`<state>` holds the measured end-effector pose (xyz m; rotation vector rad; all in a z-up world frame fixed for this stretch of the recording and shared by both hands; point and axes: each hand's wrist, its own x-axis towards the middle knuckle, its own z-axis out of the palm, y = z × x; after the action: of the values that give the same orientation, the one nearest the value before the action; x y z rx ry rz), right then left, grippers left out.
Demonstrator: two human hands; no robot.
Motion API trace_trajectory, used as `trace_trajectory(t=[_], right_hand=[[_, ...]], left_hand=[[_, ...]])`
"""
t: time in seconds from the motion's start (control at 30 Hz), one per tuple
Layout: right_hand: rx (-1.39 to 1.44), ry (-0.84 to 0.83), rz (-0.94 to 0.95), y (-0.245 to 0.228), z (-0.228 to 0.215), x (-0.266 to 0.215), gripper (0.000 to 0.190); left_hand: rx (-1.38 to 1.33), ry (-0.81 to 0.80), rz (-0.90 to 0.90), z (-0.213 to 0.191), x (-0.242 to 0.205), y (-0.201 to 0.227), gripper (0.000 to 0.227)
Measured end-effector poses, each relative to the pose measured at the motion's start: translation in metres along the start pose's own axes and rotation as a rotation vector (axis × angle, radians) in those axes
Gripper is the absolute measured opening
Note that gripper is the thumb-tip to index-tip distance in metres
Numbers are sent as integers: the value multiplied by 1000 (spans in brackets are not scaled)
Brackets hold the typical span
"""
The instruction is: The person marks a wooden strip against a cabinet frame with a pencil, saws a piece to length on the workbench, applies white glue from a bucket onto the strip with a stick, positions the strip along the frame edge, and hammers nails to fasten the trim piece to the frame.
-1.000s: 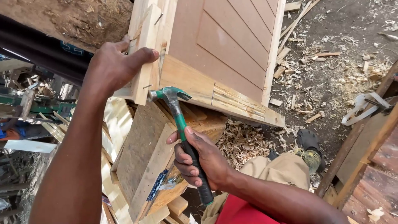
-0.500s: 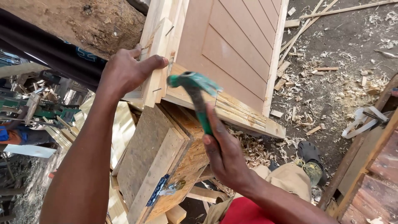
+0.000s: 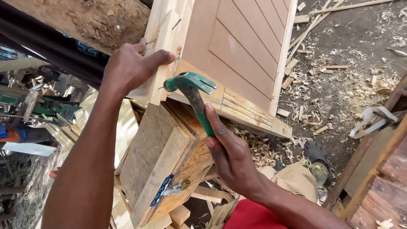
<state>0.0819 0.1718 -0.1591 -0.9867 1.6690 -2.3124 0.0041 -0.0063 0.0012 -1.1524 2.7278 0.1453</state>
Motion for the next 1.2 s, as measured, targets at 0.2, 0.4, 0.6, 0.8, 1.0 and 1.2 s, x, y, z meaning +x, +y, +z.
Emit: trace_trajectory(t=[0.2, 0.4, 0.6, 0.8, 1.0, 1.2], right_hand=[[63, 11, -88, 7, 4, -5, 46], [60, 89, -167, 16, 11, -13, 46], [150, 103, -154, 26, 11, -15, 44], [151, 98, -58, 7, -1, -9, 47], [17, -3, 9, 14, 1, 0, 47], [113, 138, -180, 37, 16, -15, 44]], left_hand=[[46, -11, 10, 2, 3, -3, 92], [57, 8, 40, 3, 3, -6, 93], [57, -28, -31, -1, -7, 5, 86], [51, -38, -31, 0, -8, 5, 85], [51, -14, -3, -2, -5, 4, 86], [56, -47, -83, -2, -8, 10, 83]])
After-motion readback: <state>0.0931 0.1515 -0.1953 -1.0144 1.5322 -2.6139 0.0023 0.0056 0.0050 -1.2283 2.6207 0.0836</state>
